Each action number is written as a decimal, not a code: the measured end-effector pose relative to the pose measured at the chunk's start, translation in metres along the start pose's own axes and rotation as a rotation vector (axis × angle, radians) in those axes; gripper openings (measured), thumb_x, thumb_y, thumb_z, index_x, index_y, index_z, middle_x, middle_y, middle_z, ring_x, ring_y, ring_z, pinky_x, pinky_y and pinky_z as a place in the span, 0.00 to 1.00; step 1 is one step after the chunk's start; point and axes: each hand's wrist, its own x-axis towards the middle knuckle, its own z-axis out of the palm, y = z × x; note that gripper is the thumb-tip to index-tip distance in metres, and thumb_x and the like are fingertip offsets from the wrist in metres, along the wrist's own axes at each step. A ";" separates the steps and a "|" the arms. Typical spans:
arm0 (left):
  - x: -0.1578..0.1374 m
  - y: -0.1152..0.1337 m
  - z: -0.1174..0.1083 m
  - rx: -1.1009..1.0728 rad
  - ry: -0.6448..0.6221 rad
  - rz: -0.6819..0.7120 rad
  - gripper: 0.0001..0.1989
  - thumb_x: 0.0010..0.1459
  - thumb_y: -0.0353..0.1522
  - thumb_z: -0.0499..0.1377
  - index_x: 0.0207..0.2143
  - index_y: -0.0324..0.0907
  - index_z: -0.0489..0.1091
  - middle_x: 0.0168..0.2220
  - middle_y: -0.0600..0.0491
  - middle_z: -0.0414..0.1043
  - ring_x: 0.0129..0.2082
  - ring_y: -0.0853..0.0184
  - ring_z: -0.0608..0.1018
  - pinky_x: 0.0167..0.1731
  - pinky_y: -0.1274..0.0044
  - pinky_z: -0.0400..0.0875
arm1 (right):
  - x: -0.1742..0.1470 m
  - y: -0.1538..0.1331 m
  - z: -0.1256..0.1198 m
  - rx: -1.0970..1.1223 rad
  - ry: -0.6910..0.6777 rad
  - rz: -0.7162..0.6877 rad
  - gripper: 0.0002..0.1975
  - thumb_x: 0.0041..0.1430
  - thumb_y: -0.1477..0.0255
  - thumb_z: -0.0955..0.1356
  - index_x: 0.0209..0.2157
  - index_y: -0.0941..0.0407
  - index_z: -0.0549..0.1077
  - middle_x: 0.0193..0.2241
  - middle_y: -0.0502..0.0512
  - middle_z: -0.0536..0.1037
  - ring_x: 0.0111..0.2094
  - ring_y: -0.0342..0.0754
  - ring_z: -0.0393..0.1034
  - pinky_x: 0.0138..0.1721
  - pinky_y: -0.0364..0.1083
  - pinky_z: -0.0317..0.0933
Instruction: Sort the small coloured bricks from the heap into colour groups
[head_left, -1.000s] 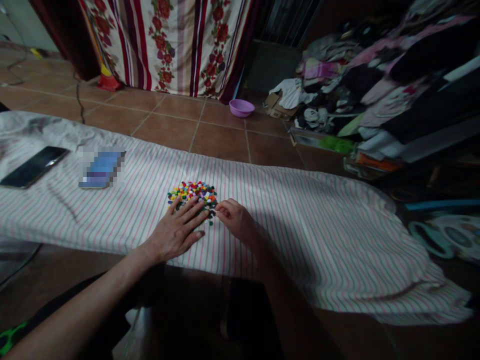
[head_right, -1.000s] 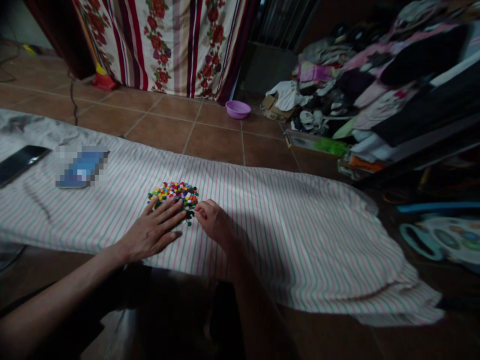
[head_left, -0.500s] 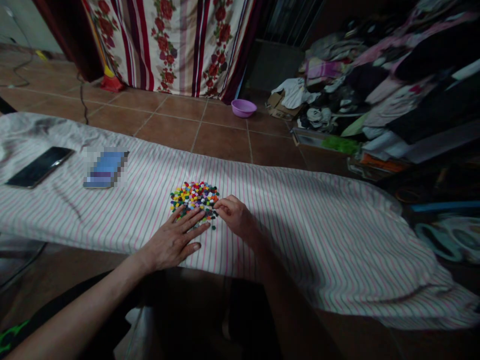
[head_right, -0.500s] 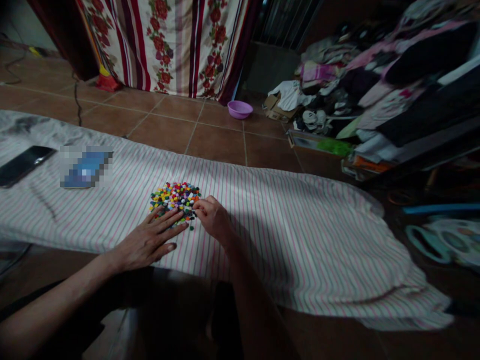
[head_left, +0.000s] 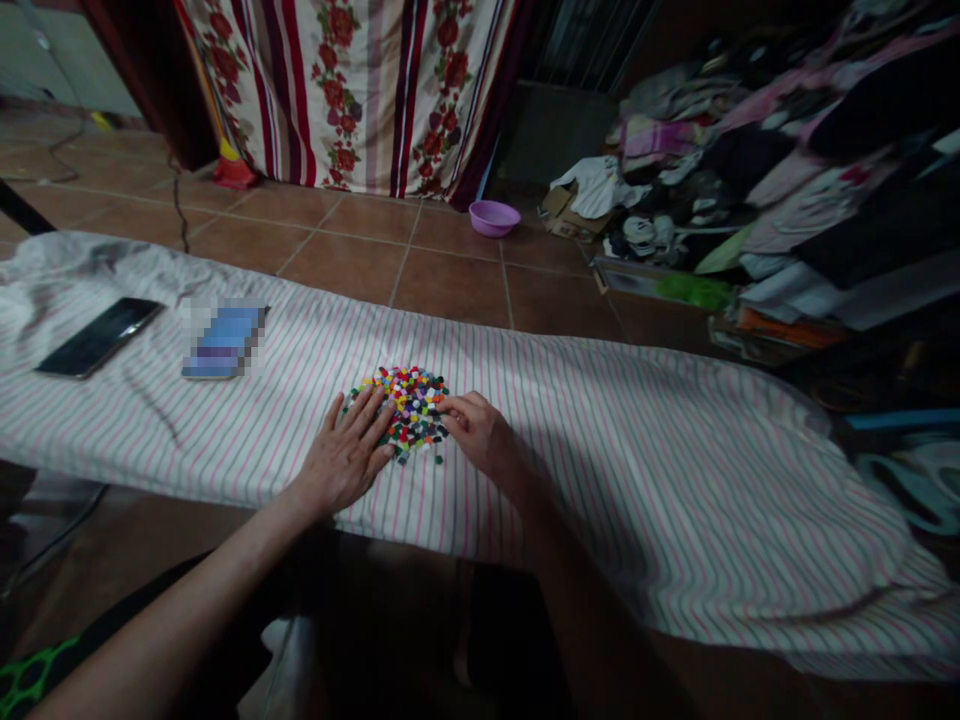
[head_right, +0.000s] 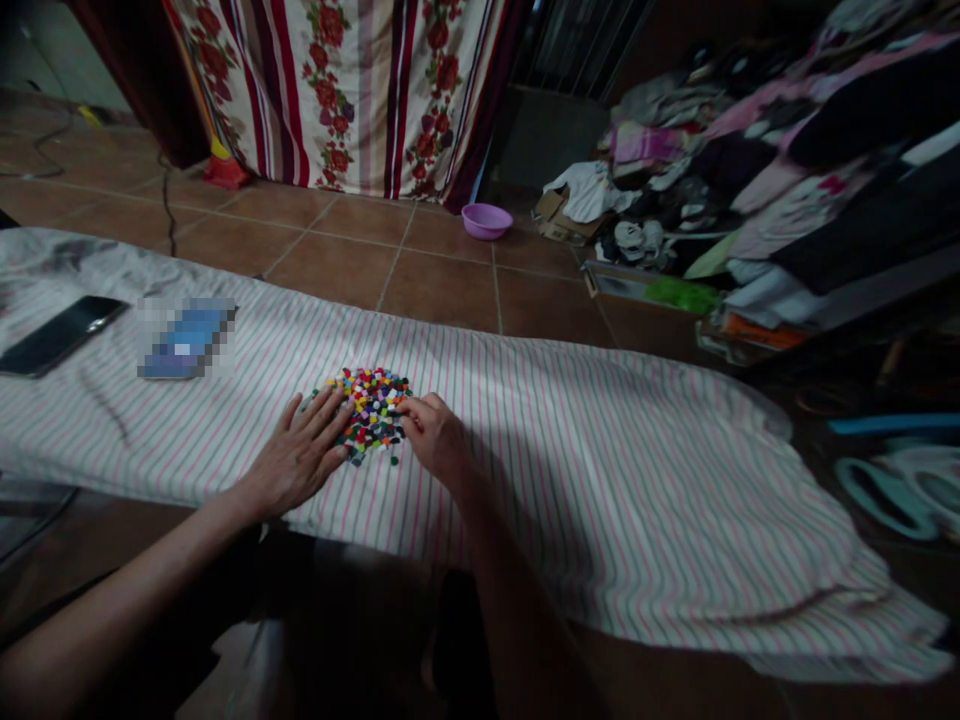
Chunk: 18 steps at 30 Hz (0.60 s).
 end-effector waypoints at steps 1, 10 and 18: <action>0.002 -0.001 0.001 0.003 0.002 -0.005 0.28 0.67 0.39 0.46 0.66 0.41 0.52 0.69 0.43 0.49 0.69 0.55 0.52 0.65 0.56 0.50 | 0.000 0.000 0.001 -0.002 -0.016 -0.008 0.10 0.59 0.79 0.66 0.37 0.54 0.77 0.33 0.52 0.72 0.31 0.43 0.68 0.36 0.43 0.62; 0.020 0.012 -0.004 -0.095 -0.010 0.010 0.24 0.67 0.38 0.47 0.64 0.48 0.58 0.68 0.49 0.54 0.68 0.59 0.55 0.67 0.56 0.46 | 0.001 0.004 0.000 0.061 0.020 0.004 0.09 0.59 0.79 0.65 0.37 0.55 0.76 0.33 0.52 0.74 0.31 0.43 0.69 0.35 0.43 0.64; 0.020 0.015 -0.009 -0.181 -0.016 0.069 0.22 0.67 0.38 0.47 0.60 0.45 0.64 0.66 0.49 0.57 0.68 0.58 0.57 0.67 0.55 0.45 | 0.002 0.005 -0.001 0.016 0.133 0.024 0.11 0.58 0.80 0.64 0.35 0.54 0.76 0.34 0.53 0.74 0.35 0.46 0.71 0.39 0.44 0.65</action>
